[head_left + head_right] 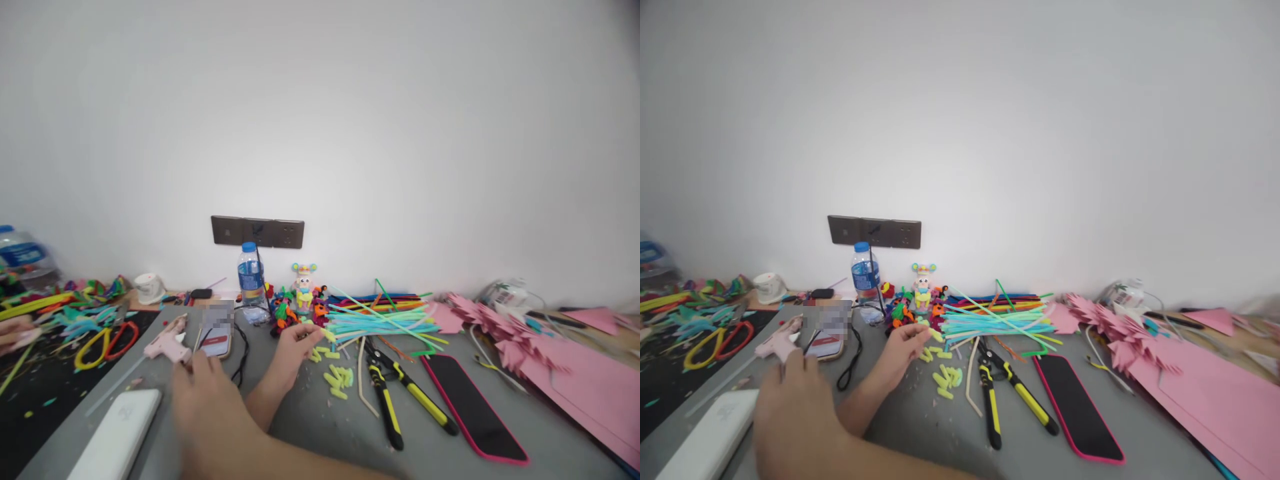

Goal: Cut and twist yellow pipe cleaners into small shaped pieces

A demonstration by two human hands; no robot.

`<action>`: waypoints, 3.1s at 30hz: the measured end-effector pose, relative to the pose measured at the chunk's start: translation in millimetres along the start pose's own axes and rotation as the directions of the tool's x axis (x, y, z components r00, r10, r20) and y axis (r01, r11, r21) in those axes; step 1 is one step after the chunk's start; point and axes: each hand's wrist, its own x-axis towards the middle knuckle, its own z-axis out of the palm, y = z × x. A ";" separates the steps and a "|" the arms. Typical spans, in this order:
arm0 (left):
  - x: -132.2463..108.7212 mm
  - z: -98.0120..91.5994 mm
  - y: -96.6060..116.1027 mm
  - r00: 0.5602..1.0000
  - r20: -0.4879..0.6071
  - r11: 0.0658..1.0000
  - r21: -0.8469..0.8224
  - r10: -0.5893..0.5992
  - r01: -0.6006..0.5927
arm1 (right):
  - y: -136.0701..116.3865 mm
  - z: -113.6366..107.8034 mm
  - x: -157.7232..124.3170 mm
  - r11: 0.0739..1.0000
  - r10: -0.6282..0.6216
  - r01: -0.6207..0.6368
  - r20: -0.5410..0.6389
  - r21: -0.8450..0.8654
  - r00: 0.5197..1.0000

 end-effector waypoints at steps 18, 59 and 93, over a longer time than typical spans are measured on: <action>1.0 -7.2 15.7 0.986 -0.149 0.996 0.067 0.072 -0.063 | 204.0 -79.5 -98.9 0.876 0.481 -0.481 -0.027 -0.034 0.876; -3.8 -10.8 17.4 0.970 0.179 0.841 0.489 0.165 -0.233 | 207.4 -82.7 -109.3 0.626 0.483 -0.289 -0.069 0.724 0.873; -7.0 -6.5 16.1 0.981 0.106 0.878 0.439 0.160 -0.191 | 203.5 -64.2 -105.5 0.592 0.507 -0.263 -0.099 0.762 0.856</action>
